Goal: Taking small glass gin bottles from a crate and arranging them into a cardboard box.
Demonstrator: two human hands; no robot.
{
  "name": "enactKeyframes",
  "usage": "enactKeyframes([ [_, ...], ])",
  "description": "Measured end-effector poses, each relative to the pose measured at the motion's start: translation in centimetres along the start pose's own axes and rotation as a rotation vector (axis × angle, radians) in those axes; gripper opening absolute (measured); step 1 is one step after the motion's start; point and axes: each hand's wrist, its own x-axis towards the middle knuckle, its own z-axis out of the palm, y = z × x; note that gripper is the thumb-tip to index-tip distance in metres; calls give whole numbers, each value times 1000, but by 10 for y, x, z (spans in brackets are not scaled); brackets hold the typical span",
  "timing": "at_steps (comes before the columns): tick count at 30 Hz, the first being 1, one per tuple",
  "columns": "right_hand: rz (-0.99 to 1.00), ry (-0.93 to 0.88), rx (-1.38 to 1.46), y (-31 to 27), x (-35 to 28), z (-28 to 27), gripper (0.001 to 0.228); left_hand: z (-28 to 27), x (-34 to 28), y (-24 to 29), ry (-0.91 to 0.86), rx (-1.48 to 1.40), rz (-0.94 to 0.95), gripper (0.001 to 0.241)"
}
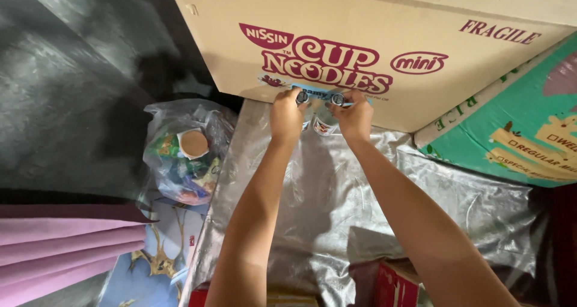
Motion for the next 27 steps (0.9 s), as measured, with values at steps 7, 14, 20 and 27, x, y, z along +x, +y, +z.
enactKeyframes([
  [7, -72, 32, -195, -22, -2, 4, 33, 3, 6, 2, 32, 2, 51, 43],
  [14, -22, -11, -174, -21, 2, 4, 40, 0, 14, 9, -39, 7, -32, 43],
  [20, -119, -25, -245, -15, 7, -7, 40, -13, 16, 22, -145, 65, -15, 56],
  [27, -95, -49, -247, -21, -11, -40, 38, -40, -14, 53, -113, 58, 42, 59],
])
